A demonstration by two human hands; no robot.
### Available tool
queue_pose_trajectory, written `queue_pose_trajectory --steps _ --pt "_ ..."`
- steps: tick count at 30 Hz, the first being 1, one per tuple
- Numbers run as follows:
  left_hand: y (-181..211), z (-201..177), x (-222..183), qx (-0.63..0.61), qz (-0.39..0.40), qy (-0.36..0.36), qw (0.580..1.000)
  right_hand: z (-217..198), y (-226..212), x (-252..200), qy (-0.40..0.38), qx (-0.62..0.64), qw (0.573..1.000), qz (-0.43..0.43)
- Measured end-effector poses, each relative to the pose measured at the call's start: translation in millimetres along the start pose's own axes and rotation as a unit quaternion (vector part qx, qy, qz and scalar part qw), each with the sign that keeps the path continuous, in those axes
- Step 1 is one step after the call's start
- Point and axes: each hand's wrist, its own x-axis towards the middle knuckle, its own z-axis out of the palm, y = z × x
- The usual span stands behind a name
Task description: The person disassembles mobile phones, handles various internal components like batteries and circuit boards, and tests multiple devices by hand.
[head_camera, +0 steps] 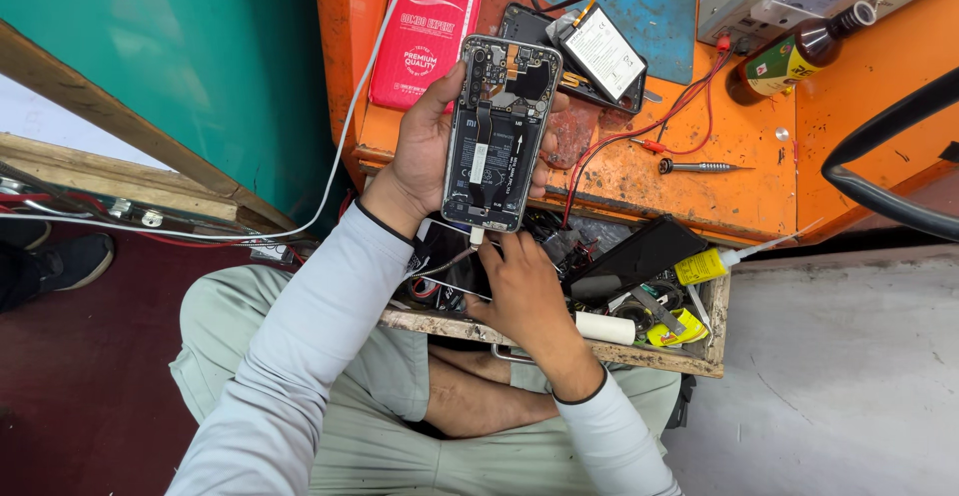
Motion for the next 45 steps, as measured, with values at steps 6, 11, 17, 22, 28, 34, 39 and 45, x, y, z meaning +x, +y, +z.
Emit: queue_pose_trajectory --steps 6,11,17,22,28,34,39,45 --pt "2 0 -2 0.006 -0.045 -0.027 0.999 5 4 0 -0.004 0.017 1.000 0.023" --pt "0 -1 -1 0.008 -0.007 -0.017 1.000 0 9 -7 0.027 0.077 0.997 -0.002" --pt "1 -3 -2 -0.004 -0.026 0.025 0.999 -2 8 -6 0.005 0.096 0.995 0.034" --pt "1 -1 0 0.012 -0.012 0.004 1.000 0 24 -16 0.152 0.230 0.961 0.007" --pt "2 -3 -4 0.040 -0.021 -0.008 0.999 20 42 -25 0.372 0.381 0.842 0.083" --pt "2 -4 -3 0.045 -0.030 -0.003 0.999 23 40 -27 0.399 0.378 0.831 0.084" --pt "2 -4 -4 0.048 -0.029 -0.004 0.998 23 40 -27 0.403 0.362 0.836 0.083" --pt "2 -4 -3 0.050 -0.030 -0.001 0.998 18 37 -25 0.407 0.364 0.834 0.077"
